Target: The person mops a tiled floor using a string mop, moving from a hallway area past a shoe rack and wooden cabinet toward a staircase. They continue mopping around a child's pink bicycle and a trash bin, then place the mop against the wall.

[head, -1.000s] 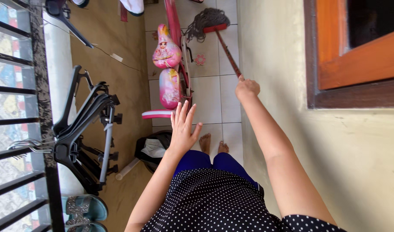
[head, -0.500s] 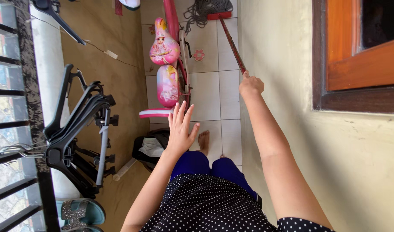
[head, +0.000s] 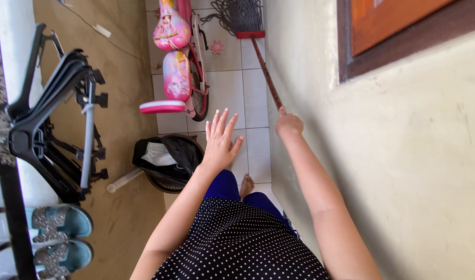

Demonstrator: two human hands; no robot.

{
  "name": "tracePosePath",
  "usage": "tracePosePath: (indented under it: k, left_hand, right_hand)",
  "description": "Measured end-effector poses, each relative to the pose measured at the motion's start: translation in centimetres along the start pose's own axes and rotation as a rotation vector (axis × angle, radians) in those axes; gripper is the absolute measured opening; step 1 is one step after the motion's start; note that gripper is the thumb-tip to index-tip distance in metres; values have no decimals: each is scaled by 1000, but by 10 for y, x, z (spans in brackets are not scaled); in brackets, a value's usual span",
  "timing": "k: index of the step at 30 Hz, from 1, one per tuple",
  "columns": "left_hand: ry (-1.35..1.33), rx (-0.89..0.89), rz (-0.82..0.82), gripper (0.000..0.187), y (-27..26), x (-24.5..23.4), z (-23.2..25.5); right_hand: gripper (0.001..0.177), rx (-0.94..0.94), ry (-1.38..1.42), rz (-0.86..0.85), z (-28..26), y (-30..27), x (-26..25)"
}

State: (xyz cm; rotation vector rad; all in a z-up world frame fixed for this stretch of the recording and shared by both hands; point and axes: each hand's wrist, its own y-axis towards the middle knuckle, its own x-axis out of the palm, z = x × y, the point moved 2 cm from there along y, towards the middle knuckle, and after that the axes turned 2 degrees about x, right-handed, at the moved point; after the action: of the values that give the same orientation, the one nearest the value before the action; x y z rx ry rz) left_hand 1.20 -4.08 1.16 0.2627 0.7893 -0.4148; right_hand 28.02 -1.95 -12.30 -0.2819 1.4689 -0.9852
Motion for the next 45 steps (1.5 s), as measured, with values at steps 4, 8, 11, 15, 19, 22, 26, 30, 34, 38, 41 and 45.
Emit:
tracePosePath:
  k: [4,8,11,15,19,22,26,30,34,38,41,45]
  left_hand:
    - [-6,13,6,66,-37,17,27]
    - [-15,34,5,64,-71,27,53]
    - [-10,46,18,64,-94,31,71]
    - [-11,70,36,64,-119,32,86]
    - [-3,81,44,64,-136,36,92]
    - [6,91,43,64,-144,42,93]
    - [-1,71,32,63,-144,42,85]
    - [5,39,20,64,-128,37,73]
    - [1,21,19,63,-101,28,58]
    - [-7,-2,6,64,-65,16,43]
    - [0,-10,10,64,-37,4,26]
    - [5,-9,43,64,4,-14,-2]
  right_hand:
    - [67,-41,18,1,10,-60,35]
    - [65,-23,42,-64,15,-132,47]
    - [57,-24,84,-78,22,-184,50]
    - [56,-39,100,-69,34,-229,46]
    - [44,-92,82,71,45,-240,44]
    - [30,-125,86,213,49,-234,49]
    - [22,-193,66,326,40,-223,50]
    - [23,-233,102,331,31,-217,48]
    - [26,-204,122,290,27,-191,40]
    - [29,-199,92,278,9,-148,25]
    - [35,-183,57,246,-5,-108,5]
    - [37,-174,34,288,-22,-45,-35]
